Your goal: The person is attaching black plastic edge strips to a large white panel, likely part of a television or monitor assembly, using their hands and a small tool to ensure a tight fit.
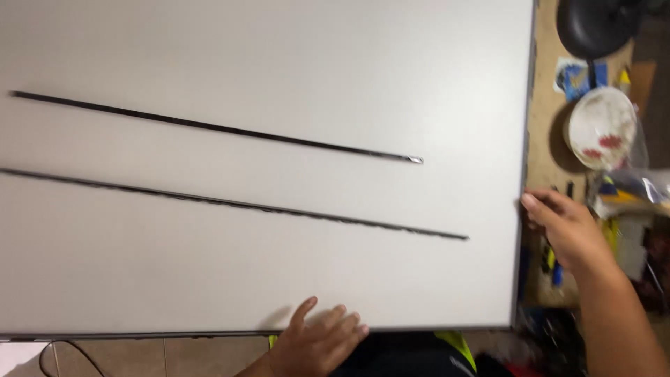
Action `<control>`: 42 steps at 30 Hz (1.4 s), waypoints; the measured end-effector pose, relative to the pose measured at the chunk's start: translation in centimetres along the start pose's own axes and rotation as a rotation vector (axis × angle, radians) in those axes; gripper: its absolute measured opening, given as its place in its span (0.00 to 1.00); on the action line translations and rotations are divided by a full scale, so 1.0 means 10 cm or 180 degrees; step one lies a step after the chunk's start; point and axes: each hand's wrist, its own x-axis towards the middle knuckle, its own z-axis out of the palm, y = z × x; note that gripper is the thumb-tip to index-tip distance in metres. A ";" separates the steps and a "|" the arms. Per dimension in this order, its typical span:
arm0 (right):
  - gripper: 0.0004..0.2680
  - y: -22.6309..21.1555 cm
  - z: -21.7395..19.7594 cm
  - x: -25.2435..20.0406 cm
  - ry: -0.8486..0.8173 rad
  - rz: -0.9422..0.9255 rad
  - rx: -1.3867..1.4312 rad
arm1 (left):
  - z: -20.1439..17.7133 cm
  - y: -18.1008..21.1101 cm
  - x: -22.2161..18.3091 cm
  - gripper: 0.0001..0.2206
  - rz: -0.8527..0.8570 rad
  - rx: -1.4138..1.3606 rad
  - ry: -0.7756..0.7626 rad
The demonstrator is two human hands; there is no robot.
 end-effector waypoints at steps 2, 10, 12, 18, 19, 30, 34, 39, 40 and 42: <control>0.10 0.53 0.10 0.39 0.0054 -0.0426 0.0571 | -0.10 -0.07 -0.08 0.15 -0.0283 0.0633 0.0266; 0.14 0.08 0.58 0.32 0.0886 -0.0461 0.1102 | -0.34 -0.20 -0.40 0.40 -0.5369 0.0129 0.3877; 0.12 0.28 0.56 0.57 0.0955 -0.0681 0.1193 | -0.35 -0.16 -0.52 0.34 -0.5144 -0.1352 0.4594; 0.14 0.39 0.61 0.63 0.0927 -0.1202 0.1202 | -0.64 -0.01 -0.50 0.33 -0.4976 -0.1740 0.4294; 0.14 0.35 0.61 0.56 0.0887 -0.1297 0.1241 | -0.70 0.01 -0.46 0.33 -0.4908 -0.1694 0.4399; 0.12 0.48 0.97 0.10 0.0759 -0.0882 0.1932 | -0.99 -0.51 -0.54 0.33 -0.4832 -0.1852 0.4381; 0.14 0.16 0.83 -0.71 0.0554 -0.0523 0.1797 | -1.06 -0.87 -0.62 0.34 -0.4630 -0.1965 0.4438; 0.15 0.41 0.93 -0.25 0.0158 -0.1432 0.1235 | -0.72 -1.65 -1.00 0.32 -0.3146 -0.2233 0.5246; 0.15 0.42 0.91 -0.27 0.0218 -0.1307 0.1253 | -0.75 -1.64 -1.01 0.32 -0.3210 -0.2306 0.5116; 0.13 0.44 0.87 -0.31 0.0074 -0.1442 0.0978 | -0.84 -1.62 -1.04 0.33 -0.3178 -0.2167 0.4895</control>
